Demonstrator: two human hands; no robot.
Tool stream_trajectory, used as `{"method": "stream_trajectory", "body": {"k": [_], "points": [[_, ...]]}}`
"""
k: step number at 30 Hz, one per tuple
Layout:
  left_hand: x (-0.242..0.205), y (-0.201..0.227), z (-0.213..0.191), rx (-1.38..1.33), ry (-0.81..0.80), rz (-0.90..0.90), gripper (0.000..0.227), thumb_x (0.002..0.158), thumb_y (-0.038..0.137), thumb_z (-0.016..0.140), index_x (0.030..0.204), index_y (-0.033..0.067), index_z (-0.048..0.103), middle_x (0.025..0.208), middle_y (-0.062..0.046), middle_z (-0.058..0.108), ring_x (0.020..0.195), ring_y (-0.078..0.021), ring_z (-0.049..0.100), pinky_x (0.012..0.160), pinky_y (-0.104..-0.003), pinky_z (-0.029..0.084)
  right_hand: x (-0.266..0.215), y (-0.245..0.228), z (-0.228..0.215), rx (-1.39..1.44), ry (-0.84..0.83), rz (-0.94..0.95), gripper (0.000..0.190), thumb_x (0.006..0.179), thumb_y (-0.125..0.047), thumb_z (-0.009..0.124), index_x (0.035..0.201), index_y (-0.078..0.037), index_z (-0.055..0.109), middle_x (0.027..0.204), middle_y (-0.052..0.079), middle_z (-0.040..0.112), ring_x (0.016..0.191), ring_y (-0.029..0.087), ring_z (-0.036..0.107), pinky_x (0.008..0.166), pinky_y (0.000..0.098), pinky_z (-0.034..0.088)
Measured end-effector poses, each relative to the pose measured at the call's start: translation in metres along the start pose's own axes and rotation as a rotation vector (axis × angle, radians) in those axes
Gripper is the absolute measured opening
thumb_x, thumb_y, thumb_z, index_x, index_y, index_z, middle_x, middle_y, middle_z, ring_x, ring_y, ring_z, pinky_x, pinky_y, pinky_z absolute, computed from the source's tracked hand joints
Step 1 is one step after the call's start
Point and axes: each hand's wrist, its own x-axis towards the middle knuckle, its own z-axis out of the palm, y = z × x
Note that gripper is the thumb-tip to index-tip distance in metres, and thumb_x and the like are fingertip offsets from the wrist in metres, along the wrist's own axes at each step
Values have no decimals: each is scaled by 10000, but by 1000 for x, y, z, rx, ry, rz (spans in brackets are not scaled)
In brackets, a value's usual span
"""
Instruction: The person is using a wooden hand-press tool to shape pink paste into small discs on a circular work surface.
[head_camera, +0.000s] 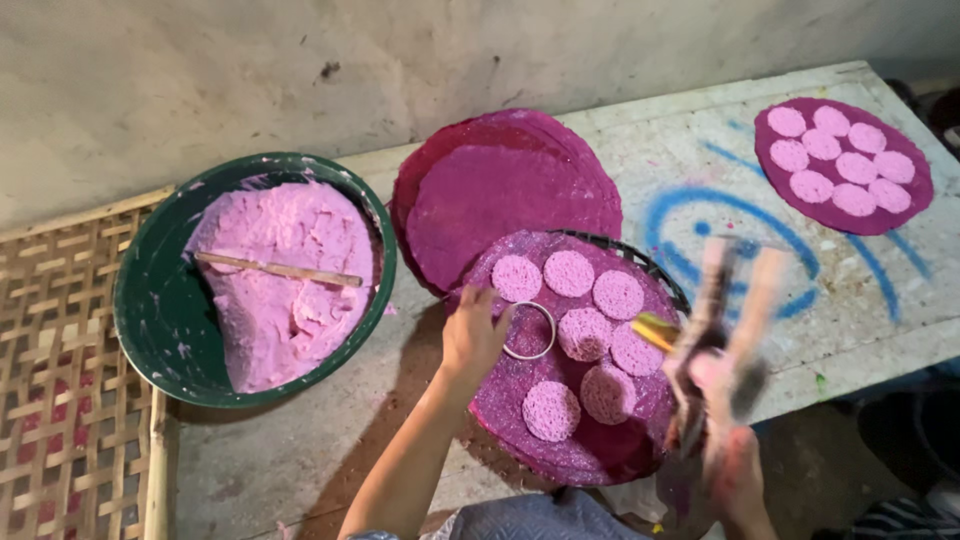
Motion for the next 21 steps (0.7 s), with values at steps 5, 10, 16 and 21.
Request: {"method": "stream_trajectory", "body": {"k": [5, 10, 16, 21], "points": [[26, 35, -20, -1573, -334, -480, 637, 968, 572, 474, 1252, 20, 617, 1192, -126, 703, 1110, -294, 672, 1013, -448, 474, 62, -36, 37, -262, -397, 372, 687, 1034, -575, 352, 1077, 26, 682, 830, 135, 675, 694, 198, 626, 640, 340, 507], [35, 39, -9, -2307, -404, -17, 590, 1020, 670, 499, 1041, 90, 605, 913, -45, 618, 918, -222, 622, 1035, -420, 466, 129, -98, 83, -621, -615, 834, 673, 944, -602, 256, 986, -89, 690, 790, 81, 714, 711, 174, 691, 652, 318, 562], [53, -2, 5, -2281, -28, -19, 464, 1037, 597, 509, 907, 154, 555, 788, 9, 559, 758, -171, 560, 868, -380, 487, 168, -128, 139, -1055, -624, 539, 826, 975, -700, 287, 817, -22, 730, 624, 74, 639, 568, 169, 631, 578, 321, 522], [47, -27, 1, -2320, 29, -54, 414, 1011, 544, 503, 860, 159, 523, 737, 39, 493, 710, -136, 513, 802, -361, 477, 163, -119, 165, -1168, -587, 450, 757, 949, -688, 328, 902, -41, 718, 626, 35, 620, 577, 150, 654, 567, 342, 563]]}}
